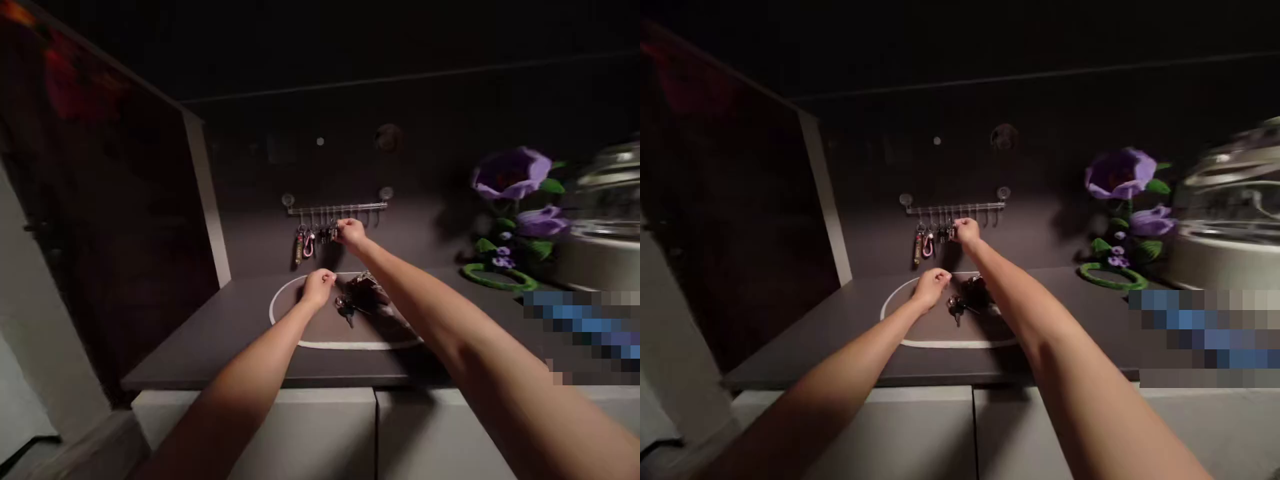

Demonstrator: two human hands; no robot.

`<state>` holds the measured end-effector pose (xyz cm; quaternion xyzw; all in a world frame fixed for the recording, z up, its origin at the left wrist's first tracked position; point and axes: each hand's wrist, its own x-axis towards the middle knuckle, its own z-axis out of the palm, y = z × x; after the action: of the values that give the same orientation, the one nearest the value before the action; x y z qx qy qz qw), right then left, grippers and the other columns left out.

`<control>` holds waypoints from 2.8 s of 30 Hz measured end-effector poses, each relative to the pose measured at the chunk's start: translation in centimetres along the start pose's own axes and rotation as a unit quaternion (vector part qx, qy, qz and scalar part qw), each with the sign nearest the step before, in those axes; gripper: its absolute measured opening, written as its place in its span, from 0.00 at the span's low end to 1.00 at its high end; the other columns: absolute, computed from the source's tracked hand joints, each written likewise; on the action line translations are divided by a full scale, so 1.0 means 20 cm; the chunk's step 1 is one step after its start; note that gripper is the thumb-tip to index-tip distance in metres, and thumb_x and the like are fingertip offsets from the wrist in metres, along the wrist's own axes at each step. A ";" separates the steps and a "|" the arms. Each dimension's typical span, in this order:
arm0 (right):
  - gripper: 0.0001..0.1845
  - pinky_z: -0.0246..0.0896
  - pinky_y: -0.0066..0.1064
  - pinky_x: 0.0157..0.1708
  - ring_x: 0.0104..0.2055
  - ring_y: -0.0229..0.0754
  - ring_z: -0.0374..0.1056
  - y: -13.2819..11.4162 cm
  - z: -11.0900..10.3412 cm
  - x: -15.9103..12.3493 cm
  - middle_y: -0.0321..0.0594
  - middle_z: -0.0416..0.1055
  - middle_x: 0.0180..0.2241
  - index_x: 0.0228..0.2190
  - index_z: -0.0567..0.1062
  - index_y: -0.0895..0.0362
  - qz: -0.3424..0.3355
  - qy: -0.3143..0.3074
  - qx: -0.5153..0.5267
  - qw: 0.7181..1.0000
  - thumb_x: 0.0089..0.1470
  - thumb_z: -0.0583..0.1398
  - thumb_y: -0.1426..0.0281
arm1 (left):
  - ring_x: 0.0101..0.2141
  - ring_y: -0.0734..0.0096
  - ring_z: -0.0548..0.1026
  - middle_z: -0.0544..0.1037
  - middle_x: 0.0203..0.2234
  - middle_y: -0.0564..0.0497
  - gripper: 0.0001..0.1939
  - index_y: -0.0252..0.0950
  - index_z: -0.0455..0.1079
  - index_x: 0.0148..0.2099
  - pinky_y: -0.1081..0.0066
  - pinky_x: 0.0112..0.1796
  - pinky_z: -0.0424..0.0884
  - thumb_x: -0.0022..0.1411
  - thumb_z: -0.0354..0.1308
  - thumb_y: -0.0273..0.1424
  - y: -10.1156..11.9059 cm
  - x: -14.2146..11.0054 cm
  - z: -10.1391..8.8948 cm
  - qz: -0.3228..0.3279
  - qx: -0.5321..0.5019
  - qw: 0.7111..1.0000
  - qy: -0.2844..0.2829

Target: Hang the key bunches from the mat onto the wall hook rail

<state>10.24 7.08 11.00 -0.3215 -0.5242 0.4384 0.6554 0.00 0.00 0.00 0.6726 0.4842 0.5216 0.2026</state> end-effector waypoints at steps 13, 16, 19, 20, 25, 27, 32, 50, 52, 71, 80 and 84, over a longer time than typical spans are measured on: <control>0.05 0.65 0.27 0.23 0.18 0.29 0.58 -0.01 -0.02 0.00 0.31 0.60 0.15 0.23 0.64 0.60 0.019 0.049 -0.048 0.997 0.49 0.54 0.76 | 0.23 0.77 0.66 0.71 0.20 0.53 0.08 0.32 0.69 0.28 0.74 0.29 0.62 0.53 0.53 0.31 0.00 -0.02 0.00 -0.013 -0.043 0.999 0.008; 0.05 0.65 0.27 0.24 0.18 0.29 0.59 -0.01 -0.04 0.00 0.32 0.61 0.16 0.23 0.64 0.60 0.022 0.039 -0.053 0.998 0.49 0.54 0.77 | 0.23 0.77 0.66 0.71 0.20 0.53 0.08 0.32 0.69 0.28 0.74 0.30 0.62 0.52 0.53 0.31 0.00 -0.02 0.00 -0.011 -0.051 0.999 0.011; 0.05 0.64 0.27 0.25 0.19 0.29 0.59 -0.01 -0.05 -0.01 0.33 0.62 0.17 0.23 0.64 0.60 0.031 0.025 -0.057 0.998 0.49 0.53 0.78 | 0.23 0.77 0.65 0.71 0.20 0.53 0.07 0.32 0.69 0.28 0.74 0.29 0.62 0.52 0.53 0.31 0.00 -0.02 0.00 -0.015 -0.059 0.998 0.009; 0.05 0.64 0.27 0.25 0.19 0.29 0.59 -0.01 -0.06 -0.01 0.33 0.62 0.17 0.23 0.64 0.60 0.033 0.020 -0.060 0.997 0.49 0.53 0.78 | 0.23 0.77 0.65 0.70 0.20 0.53 0.07 0.32 0.69 0.28 0.74 0.29 0.62 0.52 0.53 0.31 0.00 -0.02 0.00 -0.016 -0.061 0.998 0.008; 0.06 0.62 0.25 0.24 0.19 0.29 0.59 0.00 -0.07 -0.02 0.32 0.62 0.18 0.22 0.64 0.60 0.037 -0.001 -0.070 0.997 0.49 0.53 0.78 | 0.23 0.77 0.65 0.70 0.20 0.53 0.07 0.32 0.68 0.28 0.74 0.29 0.62 0.52 0.53 0.31 0.01 -0.02 0.00 -0.016 -0.068 0.998 0.008; 0.06 0.62 0.25 0.24 0.19 0.29 0.59 0.00 -0.07 -0.03 0.32 0.62 0.18 0.22 0.64 0.60 0.038 -0.010 -0.071 0.997 0.49 0.53 0.78 | 0.23 0.77 0.65 0.70 0.20 0.53 0.07 0.32 0.68 0.28 0.74 0.29 0.61 0.52 0.53 0.31 0.02 -0.03 0.00 -0.014 -0.069 0.998 0.008; 0.06 0.61 0.25 0.25 0.18 0.29 0.58 0.00 -0.08 -0.04 0.32 0.61 0.17 0.21 0.64 0.59 0.035 -0.022 -0.080 0.996 0.47 0.55 0.78 | 0.23 0.77 0.65 0.70 0.19 0.54 0.07 0.32 0.69 0.27 0.74 0.29 0.61 0.52 0.53 0.31 0.01 -0.02 0.00 -0.007 -0.073 0.997 0.007; 0.03 0.58 0.21 0.22 0.19 0.28 0.58 0.07 -0.08 -0.01 0.30 0.61 0.19 0.26 0.64 0.58 0.032 -0.032 -0.088 0.995 0.50 0.54 0.76 | 0.20 0.79 0.62 0.69 0.18 0.54 0.07 0.32 0.69 0.29 0.76 0.25 0.59 0.52 0.53 0.30 0.04 -0.03 0.00 -0.025 -0.057 0.998 -0.024; 0.03 0.57 0.21 0.22 0.19 0.28 0.58 0.07 -0.07 -0.01 0.30 0.61 0.19 0.25 0.63 0.58 0.029 -0.036 -0.091 0.995 0.50 0.54 0.76 | 0.20 0.79 0.62 0.70 0.19 0.54 0.07 0.32 0.69 0.29 0.76 0.24 0.58 0.51 0.54 0.30 0.04 -0.03 -0.01 -0.021 -0.058 0.998 -0.023; 0.01 0.57 0.20 0.24 0.20 0.27 0.60 0.01 -0.10 -0.08 0.32 0.65 0.22 0.27 0.67 0.59 0.050 -0.072 -0.118 0.989 0.49 0.57 0.75 | 0.22 0.78 0.63 0.71 0.19 0.53 0.07 0.31 0.70 0.28 0.76 0.26 0.60 0.51 0.55 0.31 0.06 -0.05 -0.02 -0.016 -0.061 0.996 -0.057; 0.01 0.58 0.21 0.24 0.22 0.28 0.62 -0.02 -0.13 -0.11 0.35 0.68 0.27 0.29 0.68 0.59 0.061 -0.079 -0.136 0.986 0.50 0.58 0.74 | 0.22 0.78 0.62 0.70 0.19 0.53 0.09 0.31 0.70 0.28 0.76 0.25 0.59 0.49 0.56 0.34 0.07 -0.06 -0.03 -0.020 -0.071 0.996 -0.055; 0.02 0.59 0.22 0.24 0.23 0.29 0.63 -0.03 -0.14 -0.13 0.36 0.69 0.27 0.29 0.69 0.59 0.065 -0.092 -0.133 0.985 0.49 0.58 0.76 | 0.22 0.79 0.62 0.70 0.19 0.54 0.08 0.31 0.70 0.29 0.76 0.25 0.59 0.49 0.57 0.33 0.06 -0.05 -0.03 -0.023 -0.075 0.995 -0.055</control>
<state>12.90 4.61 9.83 -0.3977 -0.6142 0.4343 0.5253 0.12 -1.61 0.63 0.6718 0.4472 0.5137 0.2912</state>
